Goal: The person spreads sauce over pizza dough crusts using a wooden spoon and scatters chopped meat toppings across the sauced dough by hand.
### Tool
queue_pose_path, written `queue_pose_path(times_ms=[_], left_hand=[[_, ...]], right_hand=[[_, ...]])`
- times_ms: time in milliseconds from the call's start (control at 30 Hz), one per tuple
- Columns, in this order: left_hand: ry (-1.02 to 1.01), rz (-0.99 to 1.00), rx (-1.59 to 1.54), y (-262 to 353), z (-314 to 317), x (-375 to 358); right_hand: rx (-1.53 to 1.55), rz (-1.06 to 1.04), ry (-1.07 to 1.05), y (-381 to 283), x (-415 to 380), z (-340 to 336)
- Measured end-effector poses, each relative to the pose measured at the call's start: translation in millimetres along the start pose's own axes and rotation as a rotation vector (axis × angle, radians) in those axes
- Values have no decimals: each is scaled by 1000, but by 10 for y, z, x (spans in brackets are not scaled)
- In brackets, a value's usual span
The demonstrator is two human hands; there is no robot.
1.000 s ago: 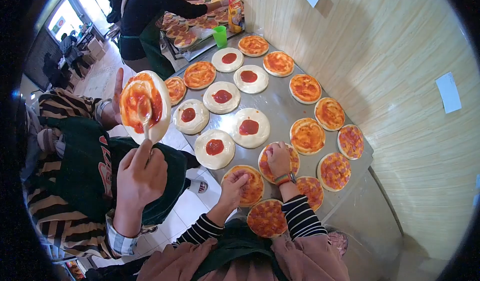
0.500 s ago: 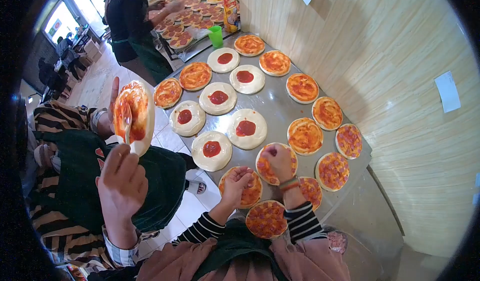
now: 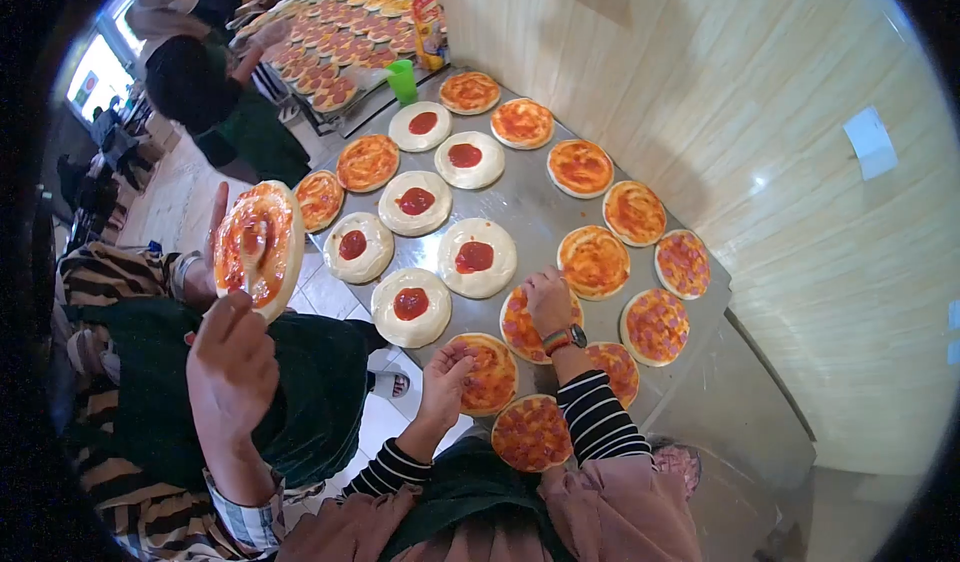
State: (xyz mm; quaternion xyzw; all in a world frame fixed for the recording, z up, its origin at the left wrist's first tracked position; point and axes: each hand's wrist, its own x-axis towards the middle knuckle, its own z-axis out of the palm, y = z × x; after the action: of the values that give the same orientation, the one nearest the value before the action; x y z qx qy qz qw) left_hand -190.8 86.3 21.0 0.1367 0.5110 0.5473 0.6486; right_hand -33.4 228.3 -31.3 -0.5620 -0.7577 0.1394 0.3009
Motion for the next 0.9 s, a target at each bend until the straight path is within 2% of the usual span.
queue_pose_path(times_ms=[133,200,233,333,367,467,533,567,633,667,733,767,833,900], left_hand=[[-66,9,19,-36,25,-55],[-99,-1,-13,-118,14,-81],[-129,-3,6,-149,-1,-125],[-174,-32,46,-157,108,-314],[-171,-57,73,-187,147,-374],[-196,-100,112,-378,245,-524],[-214,-146,123,-525,303,-642],[-218,-168,133,-583,326,-716],[-247,-207,152,-712,443,-872],[-263,-231,145,-781,538,-945],[-308,-240,165,-922,693,-1102],[-337,-246,177,-977,756,-1173],[-367,-278,159,-1103,813,-1256],[-388,-285,183,-1192,844,-1359]], right_hand=[[116,138,165,-269,-244,-579],[321,346,250,-372,-595,-988],[256,346,276,-295,-858,-1160],[146,545,440,-183,-1776,-1742],[25,587,504,-116,-2129,-1890],[-127,652,601,184,-3326,-2188],[-318,998,470,342,-4134,-2194],[-316,1023,479,407,-4426,-2148],[-247,1255,349,463,-4886,-2031],[-243,1270,362,481,-5026,-1950],[-424,1294,221,470,-5081,-1775],[-416,1298,232,483,-5055,-1729],[-337,1443,205,409,-4855,-1767],[-368,1454,196,380,-4755,-1801]])
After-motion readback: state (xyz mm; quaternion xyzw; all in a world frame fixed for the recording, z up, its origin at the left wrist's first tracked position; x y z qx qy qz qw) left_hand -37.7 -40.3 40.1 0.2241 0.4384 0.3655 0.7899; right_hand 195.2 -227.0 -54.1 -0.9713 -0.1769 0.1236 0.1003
